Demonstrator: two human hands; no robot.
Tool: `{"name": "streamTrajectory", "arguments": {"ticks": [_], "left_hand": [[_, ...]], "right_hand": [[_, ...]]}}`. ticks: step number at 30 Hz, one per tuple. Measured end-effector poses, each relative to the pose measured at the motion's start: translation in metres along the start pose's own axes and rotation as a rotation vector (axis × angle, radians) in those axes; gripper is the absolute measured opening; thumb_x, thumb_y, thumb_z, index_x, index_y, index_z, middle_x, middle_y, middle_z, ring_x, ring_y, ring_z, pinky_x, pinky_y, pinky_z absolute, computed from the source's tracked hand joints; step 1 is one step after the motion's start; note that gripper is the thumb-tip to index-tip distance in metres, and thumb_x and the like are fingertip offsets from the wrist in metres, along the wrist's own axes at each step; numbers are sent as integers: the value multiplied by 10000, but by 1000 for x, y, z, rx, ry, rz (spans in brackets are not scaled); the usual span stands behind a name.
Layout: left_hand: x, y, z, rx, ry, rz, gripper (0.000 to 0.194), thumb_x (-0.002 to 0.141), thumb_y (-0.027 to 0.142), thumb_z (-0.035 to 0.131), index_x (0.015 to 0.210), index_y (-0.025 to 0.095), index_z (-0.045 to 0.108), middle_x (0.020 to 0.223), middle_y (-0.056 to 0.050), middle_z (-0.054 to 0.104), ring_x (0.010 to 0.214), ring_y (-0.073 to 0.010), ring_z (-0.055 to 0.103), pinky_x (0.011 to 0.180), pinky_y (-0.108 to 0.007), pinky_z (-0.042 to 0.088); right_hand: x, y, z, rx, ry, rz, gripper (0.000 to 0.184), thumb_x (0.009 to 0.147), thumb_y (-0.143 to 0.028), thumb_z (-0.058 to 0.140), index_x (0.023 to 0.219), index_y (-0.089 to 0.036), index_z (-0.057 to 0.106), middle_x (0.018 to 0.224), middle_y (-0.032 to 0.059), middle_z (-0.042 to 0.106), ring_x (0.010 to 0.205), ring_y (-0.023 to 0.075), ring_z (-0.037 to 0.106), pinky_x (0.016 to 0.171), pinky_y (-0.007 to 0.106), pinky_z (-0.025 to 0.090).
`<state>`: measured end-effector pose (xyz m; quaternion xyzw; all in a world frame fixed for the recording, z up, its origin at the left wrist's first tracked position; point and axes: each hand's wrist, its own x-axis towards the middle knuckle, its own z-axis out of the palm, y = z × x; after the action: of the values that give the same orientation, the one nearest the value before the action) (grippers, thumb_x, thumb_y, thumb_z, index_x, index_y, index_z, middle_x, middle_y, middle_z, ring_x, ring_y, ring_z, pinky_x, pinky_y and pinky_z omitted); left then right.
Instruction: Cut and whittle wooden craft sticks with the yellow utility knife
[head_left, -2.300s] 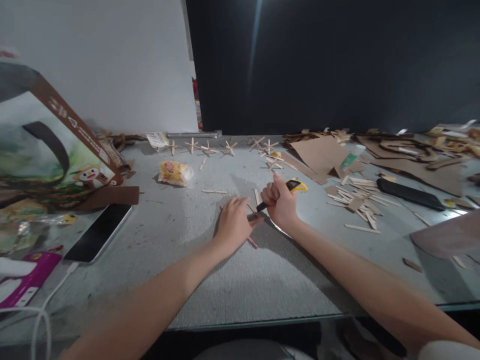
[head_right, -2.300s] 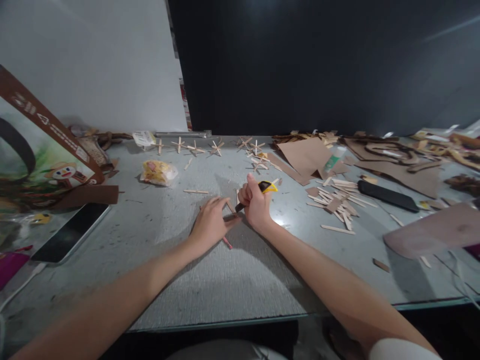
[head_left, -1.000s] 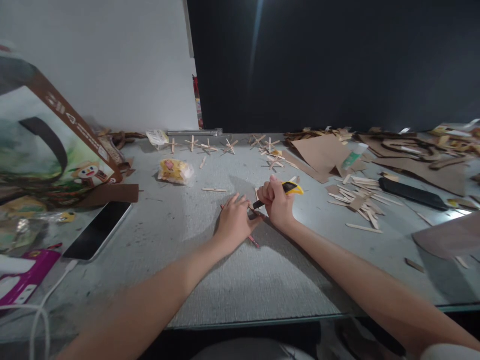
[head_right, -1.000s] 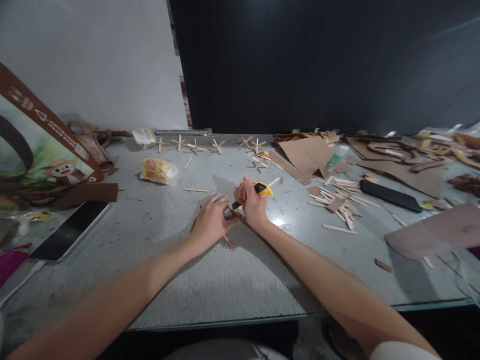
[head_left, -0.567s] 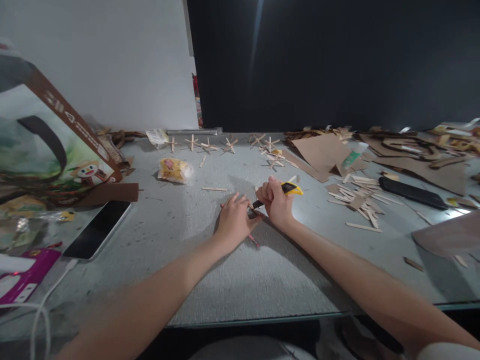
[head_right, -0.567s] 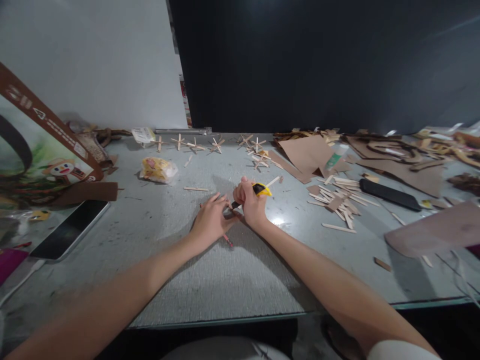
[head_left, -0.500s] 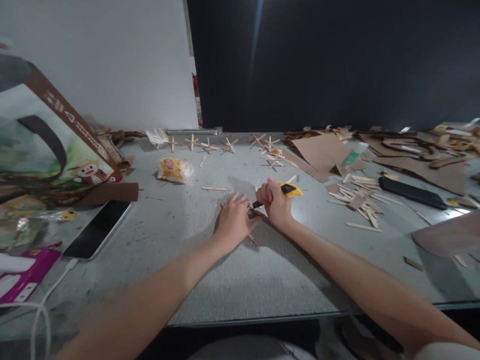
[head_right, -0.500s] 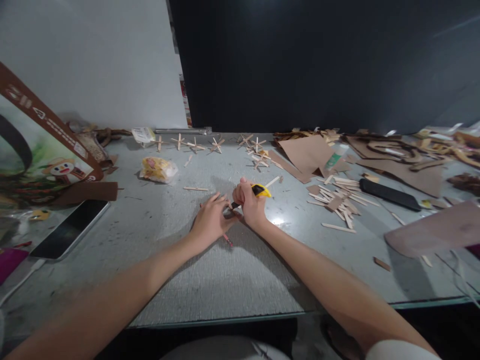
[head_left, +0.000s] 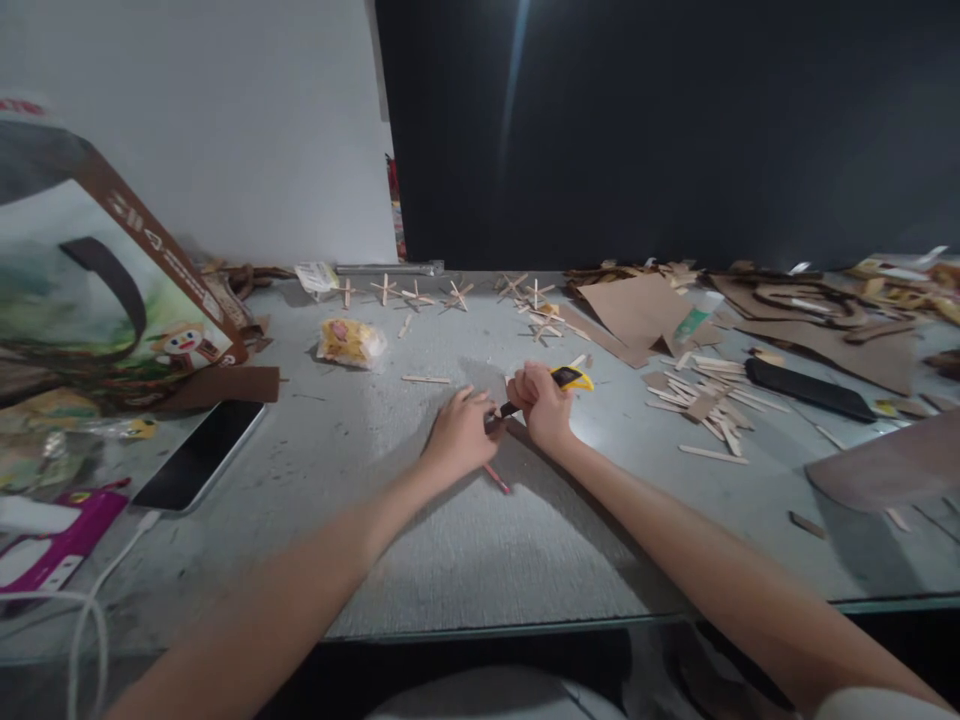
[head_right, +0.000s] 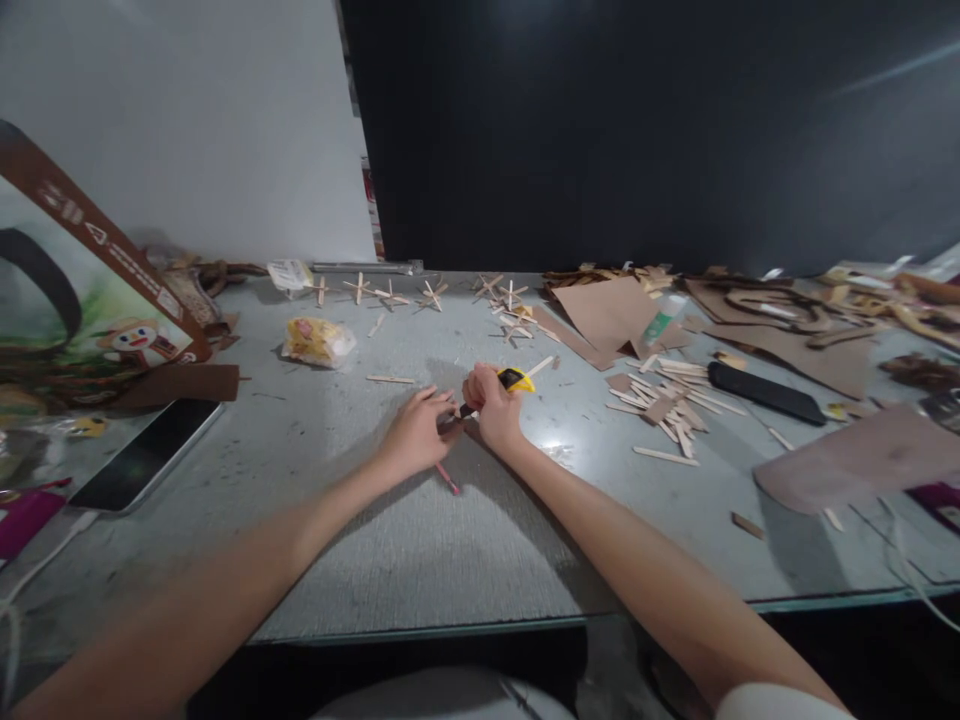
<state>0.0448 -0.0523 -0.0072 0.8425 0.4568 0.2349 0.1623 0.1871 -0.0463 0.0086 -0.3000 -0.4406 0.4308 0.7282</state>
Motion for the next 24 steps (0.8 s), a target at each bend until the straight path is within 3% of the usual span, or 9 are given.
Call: {"name": "streamTrajectory", "arguments": {"ticks": [5, 9, 15, 24], "left_hand": [[11, -22, -8, -67, -32, 83, 468, 890, -35, 581, 1156, 248, 842, 1365, -74, 790, 1385, -281, 646, 1223, -503, 486], [14, -30, -10, -121, 37, 10, 756, 782, -140, 445, 1379, 218, 739, 1337, -96, 782, 1326, -242, 680, 1180, -429, 523], [14, -37, -6, -145, 97, -48, 713, 746, -101, 472, 1321, 214, 754, 1339, -124, 769, 1343, -292, 682, 1192, -501, 528], [12, -34, -7, -155, 98, -42, 682, 744, -97, 477, 1302, 195, 740, 1352, -134, 759, 1363, -284, 665, 1200, -492, 506]], "right_hand": [[4, 0, -2, 1, -9, 11, 667, 831, -537, 755, 525, -274, 223, 474, -116, 153, 431, 78, 114, 415, 272, 187], [5, -1, -3, 10, -31, 24, 664, 819, -543, 748, 527, -279, 213, 468, -117, 155, 433, 76, 102, 414, 275, 183], [3, 1, 2, 17, -57, 47, 680, 786, -556, 789, 501, -268, 242, 460, -117, 180, 426, 62, 105, 415, 266, 171], [5, 1, 2, -14, -57, 39, 694, 793, -591, 802, 509, -273, 254, 466, -118, 184, 434, 68, 101, 409, 266, 163]]}}
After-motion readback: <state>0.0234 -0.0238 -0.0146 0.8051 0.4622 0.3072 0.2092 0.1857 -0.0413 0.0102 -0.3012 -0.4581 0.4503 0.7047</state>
